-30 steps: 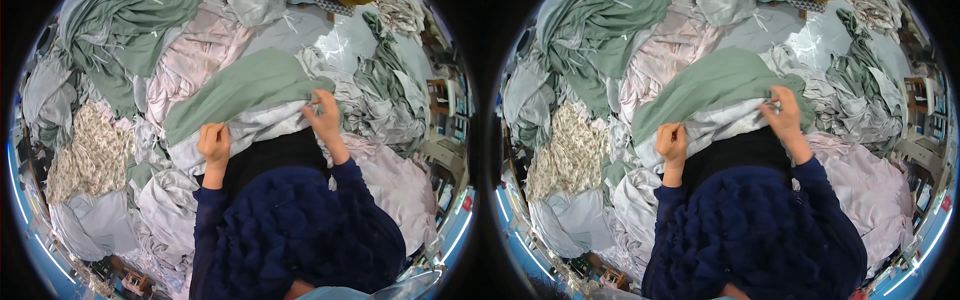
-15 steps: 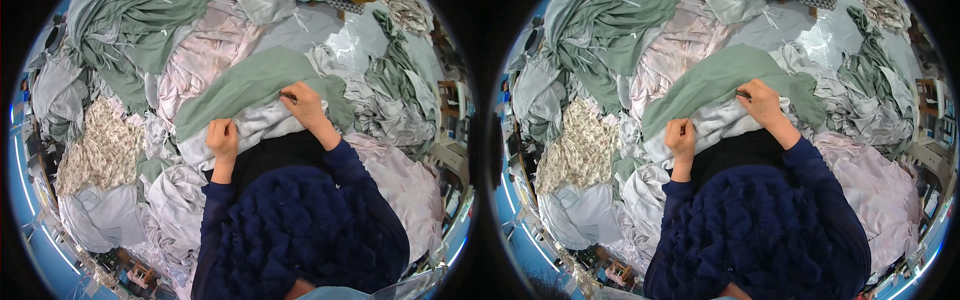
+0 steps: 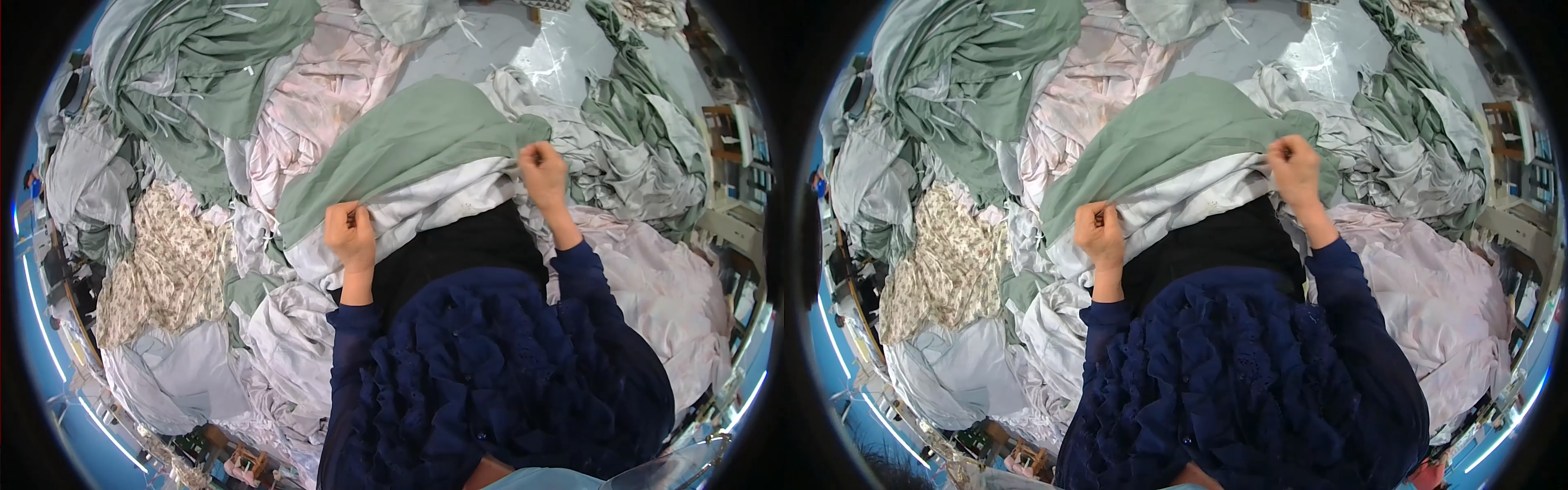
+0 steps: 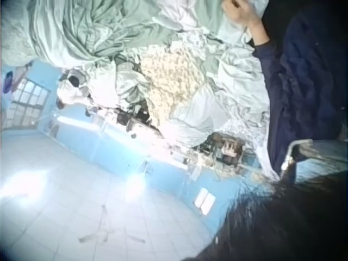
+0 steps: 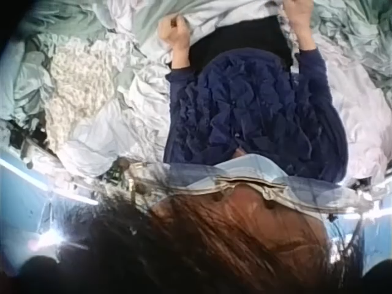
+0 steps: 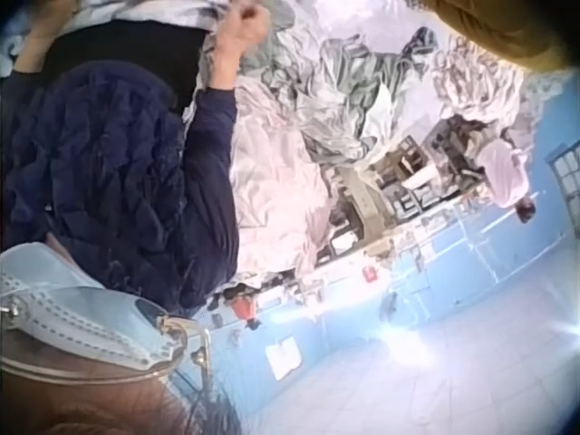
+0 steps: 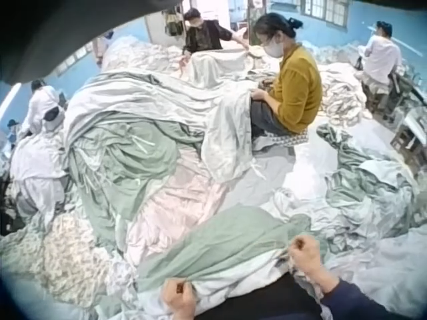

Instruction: Trimming excess threads from fabric pieces using a hand-held thread snipper tool.

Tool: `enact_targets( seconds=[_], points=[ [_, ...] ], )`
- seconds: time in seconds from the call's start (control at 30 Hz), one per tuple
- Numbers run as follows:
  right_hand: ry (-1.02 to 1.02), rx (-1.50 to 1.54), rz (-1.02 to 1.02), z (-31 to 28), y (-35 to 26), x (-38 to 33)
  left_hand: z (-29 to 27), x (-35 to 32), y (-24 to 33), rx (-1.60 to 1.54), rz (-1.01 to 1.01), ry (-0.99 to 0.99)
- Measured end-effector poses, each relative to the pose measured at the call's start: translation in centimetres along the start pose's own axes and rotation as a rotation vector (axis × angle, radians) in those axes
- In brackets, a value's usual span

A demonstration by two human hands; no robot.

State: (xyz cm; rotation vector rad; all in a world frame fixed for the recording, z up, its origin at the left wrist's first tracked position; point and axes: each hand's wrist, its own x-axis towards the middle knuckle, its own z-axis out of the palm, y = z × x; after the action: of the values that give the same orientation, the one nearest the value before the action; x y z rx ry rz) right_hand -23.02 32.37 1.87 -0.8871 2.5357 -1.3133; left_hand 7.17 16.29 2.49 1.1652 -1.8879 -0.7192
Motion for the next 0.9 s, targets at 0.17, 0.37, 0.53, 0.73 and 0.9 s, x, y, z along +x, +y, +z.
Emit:
enact_targets(
  seconds=[0.17, 0.37, 0.53, 0.73, 0.9],
  points=[
    [0.070, 0.134, 0.230, -4.1, 4.4, 0.1, -0.1, 0.2, -1.0, -0.035, -0.035, 0.026],
    [-0.114, -0.040, -0.027, 0.9, 4.0, -1.3, -0.9, 1.5, -0.5, -0.178, -0.127, 0.080],
    [-0.074, -0.082, 0.145, 2.8, 8.9, -1.8, -4.0, 3.5, 0.1, -0.117, -0.152, 0.172],
    [-0.221, 0.220, 0.058, 0.9, 7.7, -2.1, -6.9, 5.2, -1.3, -0.135, -0.236, 0.301],
    [-0.411, 0.503, 0.069, -0.8, 2.0, -1.6, -7.7, 6.4, -2.2, -0.115, -0.312, 0.373]
  ],
)
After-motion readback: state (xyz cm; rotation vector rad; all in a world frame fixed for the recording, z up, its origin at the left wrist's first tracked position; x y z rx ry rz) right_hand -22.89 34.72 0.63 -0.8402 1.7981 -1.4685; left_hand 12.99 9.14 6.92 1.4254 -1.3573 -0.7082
